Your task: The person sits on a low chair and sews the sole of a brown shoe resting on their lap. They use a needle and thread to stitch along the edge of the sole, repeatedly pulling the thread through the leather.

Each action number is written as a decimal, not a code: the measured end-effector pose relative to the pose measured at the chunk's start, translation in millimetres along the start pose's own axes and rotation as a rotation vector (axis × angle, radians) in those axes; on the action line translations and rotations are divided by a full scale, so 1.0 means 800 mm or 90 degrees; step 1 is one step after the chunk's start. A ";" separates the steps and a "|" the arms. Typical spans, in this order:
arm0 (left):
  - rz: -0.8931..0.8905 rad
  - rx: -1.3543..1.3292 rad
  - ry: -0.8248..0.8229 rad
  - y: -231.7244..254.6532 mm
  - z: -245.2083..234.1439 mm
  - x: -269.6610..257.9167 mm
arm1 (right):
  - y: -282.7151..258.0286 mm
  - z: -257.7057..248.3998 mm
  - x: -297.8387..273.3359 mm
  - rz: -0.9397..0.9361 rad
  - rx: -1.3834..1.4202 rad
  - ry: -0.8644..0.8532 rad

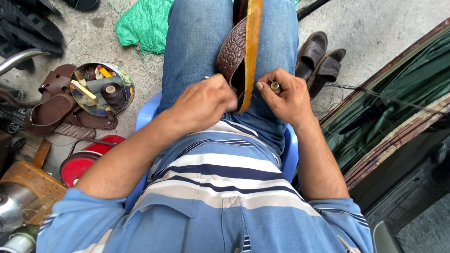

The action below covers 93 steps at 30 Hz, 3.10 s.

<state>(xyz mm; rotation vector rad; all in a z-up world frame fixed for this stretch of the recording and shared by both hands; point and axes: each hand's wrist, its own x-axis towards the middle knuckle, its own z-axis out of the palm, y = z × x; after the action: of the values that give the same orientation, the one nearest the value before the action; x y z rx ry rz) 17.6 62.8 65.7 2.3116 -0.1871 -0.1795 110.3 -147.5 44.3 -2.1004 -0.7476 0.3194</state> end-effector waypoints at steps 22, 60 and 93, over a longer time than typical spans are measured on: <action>-0.128 -0.084 0.096 -0.027 0.068 -0.007 | -0.008 -0.003 0.008 -0.065 0.024 -0.132; -0.098 -0.161 0.362 -0.010 0.124 0.008 | -0.075 -0.018 0.013 -0.135 -0.655 -0.236; -0.112 -0.270 0.205 0.007 0.043 -0.005 | -0.045 -0.024 0.012 -0.297 -0.373 -0.120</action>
<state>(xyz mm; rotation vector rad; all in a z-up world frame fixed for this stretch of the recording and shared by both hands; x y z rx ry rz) 6.9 35.6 46.8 1.8982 0.2007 0.0631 112.7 -137.6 84.9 -2.3518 -1.5593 0.0352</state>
